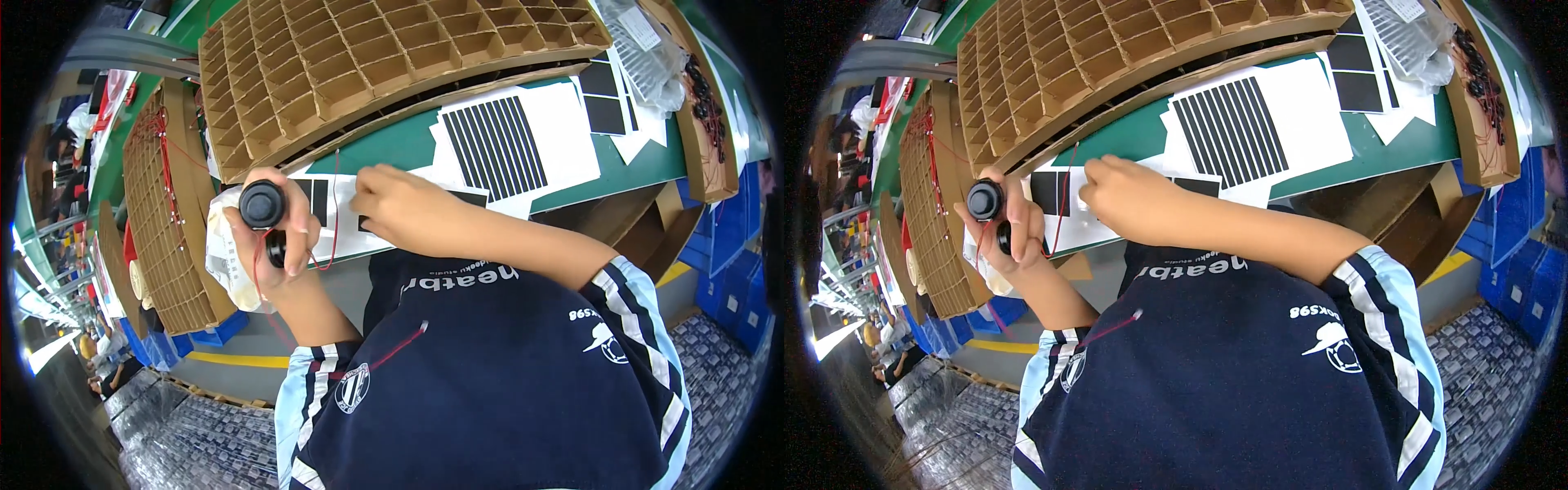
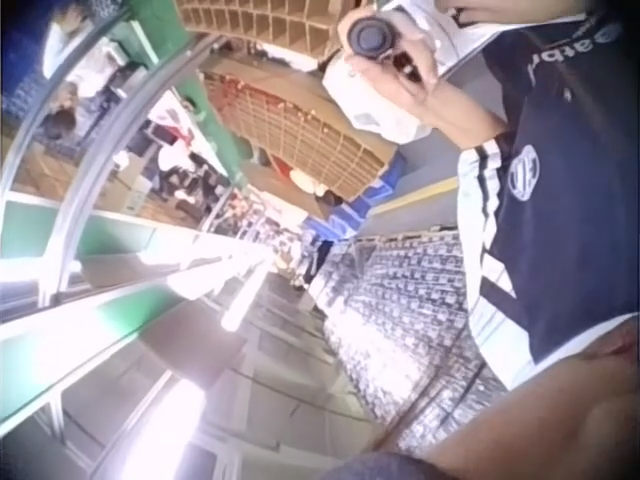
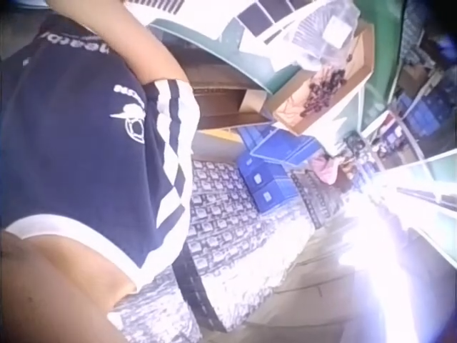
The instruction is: Manually assemble small electronic components into plastic housings at a factory workstation.
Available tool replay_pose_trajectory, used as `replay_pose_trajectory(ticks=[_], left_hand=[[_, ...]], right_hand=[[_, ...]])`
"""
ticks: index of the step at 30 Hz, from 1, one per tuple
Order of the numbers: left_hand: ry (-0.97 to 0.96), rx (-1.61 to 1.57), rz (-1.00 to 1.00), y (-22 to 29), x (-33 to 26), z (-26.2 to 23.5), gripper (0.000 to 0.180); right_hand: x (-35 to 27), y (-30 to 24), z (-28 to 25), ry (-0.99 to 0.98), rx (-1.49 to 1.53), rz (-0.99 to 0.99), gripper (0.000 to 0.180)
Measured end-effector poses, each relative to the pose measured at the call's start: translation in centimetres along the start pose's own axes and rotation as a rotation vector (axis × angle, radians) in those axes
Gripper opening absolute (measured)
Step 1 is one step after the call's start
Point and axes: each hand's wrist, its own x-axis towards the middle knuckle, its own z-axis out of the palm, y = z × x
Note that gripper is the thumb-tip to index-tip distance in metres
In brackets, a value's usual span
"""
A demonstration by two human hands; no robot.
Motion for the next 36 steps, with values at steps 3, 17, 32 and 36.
replay_pose_trajectory(ticks=[3,17,32,36], left_hand=[[0.027,0.068,0.035,0.3,-0.5,-0.4,0.054],[0.026,0.334,0.02,-0.6,-0.5,-0.2,0.046],[-0.073,0.412,-0.04,-1.3,-0.5,0.9,0.042],[-0.088,0.433,-0.027,-1.5,-0.4,1.3,0.043]], right_hand=[[0.0,0.5,2.1,-0.012,-0.203,-0.02,0.015],[0.7,0.2,2.8,-0.032,-0.354,-0.039,0.017],[0.6,-0.3,3.5,-0.012,-0.398,0.045,0.019],[1.2,1.3,3.1,0.075,-0.145,-0.056,0.015]])
